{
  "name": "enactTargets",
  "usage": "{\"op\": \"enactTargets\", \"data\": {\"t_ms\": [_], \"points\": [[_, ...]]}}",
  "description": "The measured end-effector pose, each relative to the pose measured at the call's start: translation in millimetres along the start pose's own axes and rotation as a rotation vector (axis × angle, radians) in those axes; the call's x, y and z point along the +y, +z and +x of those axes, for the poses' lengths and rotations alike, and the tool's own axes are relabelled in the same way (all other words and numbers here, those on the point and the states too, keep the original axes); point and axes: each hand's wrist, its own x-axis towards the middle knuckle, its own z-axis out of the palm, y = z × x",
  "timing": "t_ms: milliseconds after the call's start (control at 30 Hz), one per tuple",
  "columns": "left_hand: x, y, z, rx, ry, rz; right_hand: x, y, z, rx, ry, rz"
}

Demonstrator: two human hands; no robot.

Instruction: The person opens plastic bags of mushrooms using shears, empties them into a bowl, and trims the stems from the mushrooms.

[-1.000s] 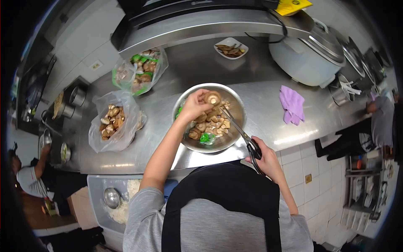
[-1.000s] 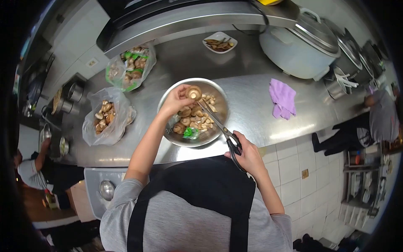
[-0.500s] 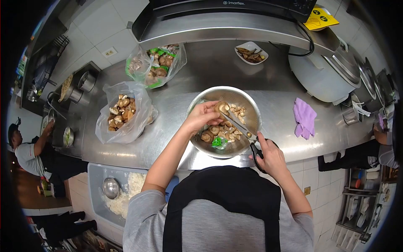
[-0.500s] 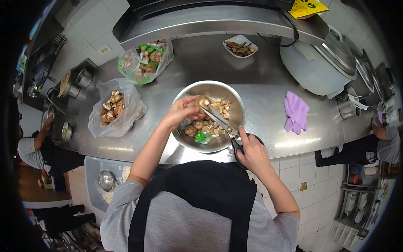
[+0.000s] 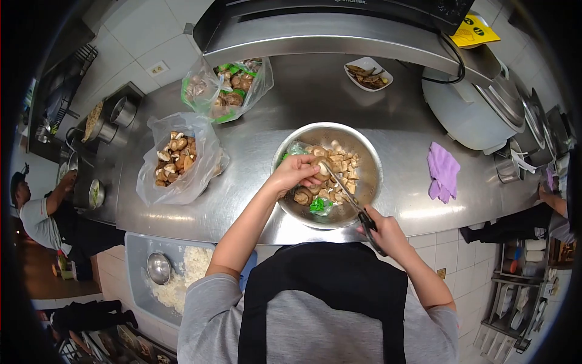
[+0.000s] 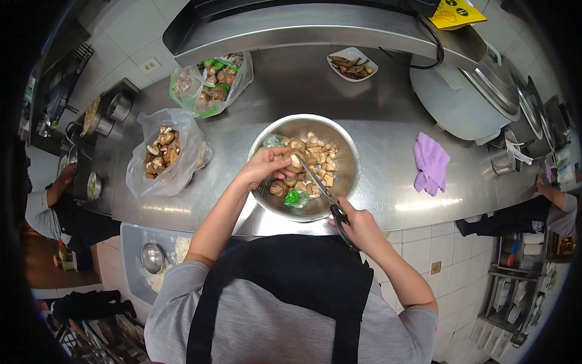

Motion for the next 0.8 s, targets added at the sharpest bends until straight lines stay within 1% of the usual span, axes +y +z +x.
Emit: {"op": "enactTargets", "data": {"t_ms": [33,67,100,133,167,200,233,267,333,367,467,500,667,800], "points": [[-0.7,-2.3,-1.9,-0.029,-0.022,0.016,1.6,-5.5,-1.7,-0.001,-0.004,0.002],[-0.8,-2.8,-3.9,-0.023,-0.02,0.02,5.3,-13.6,-3.4,-0.181,0.157,0.43],[3.7,0.5,-8.9,0.053,0.044,-0.086,6.0,-18.8,-3.3,-0.364,0.317,0.856],[7.4,2.1,-11.8,0.128,0.11,-0.194,3.3,-18.7,-5.2,-0.366,0.311,0.856],[9.6,1.5,-11.9,0.161,0.157,-0.233,0.0,-16.4,-11.8,-0.297,0.22,0.934],[14.1,4.7,-12.4,0.162,0.162,-0.233,-3.5,-15.3,-17.4,-0.224,0.128,1.008],[19.7,10.8,-12.3,0.192,0.223,-0.302,-9.0,-15.8,-19.9,-0.205,0.1,0.923],[25.7,17.5,-12.5,0.219,0.282,-0.37,-10.6,-15.1,-18.6,-0.2,0.1,0.92],[32.7,26.9,-11.9,0.238,0.302,-0.338,-12.9,-13.4,-18.4,-0.14,-0.013,0.605],[33.2,29.6,-10.9,0.231,0.309,-0.287,-17.4,-17.2,-17.1,-0.177,0.042,0.581],[37.2,39.5,-12.5,0.192,0.315,-0.186,-19.0,-19.1,-13.8,-0.159,0.115,0.561],[38.1,42.7,-14.8,0.172,0.314,-0.135,-18.9,-19.8,-13.5,-0.159,0.12,0.559],[37.6,51.3,-22.6,0.185,0.352,-0.178,-17.4,-20.9,-11.7,-0.158,0.059,0.614],[35.3,49.5,-24.9,0.159,0.335,-0.196,-19.4,-25.3,-10.5,-0.187,0.076,0.571]]}}
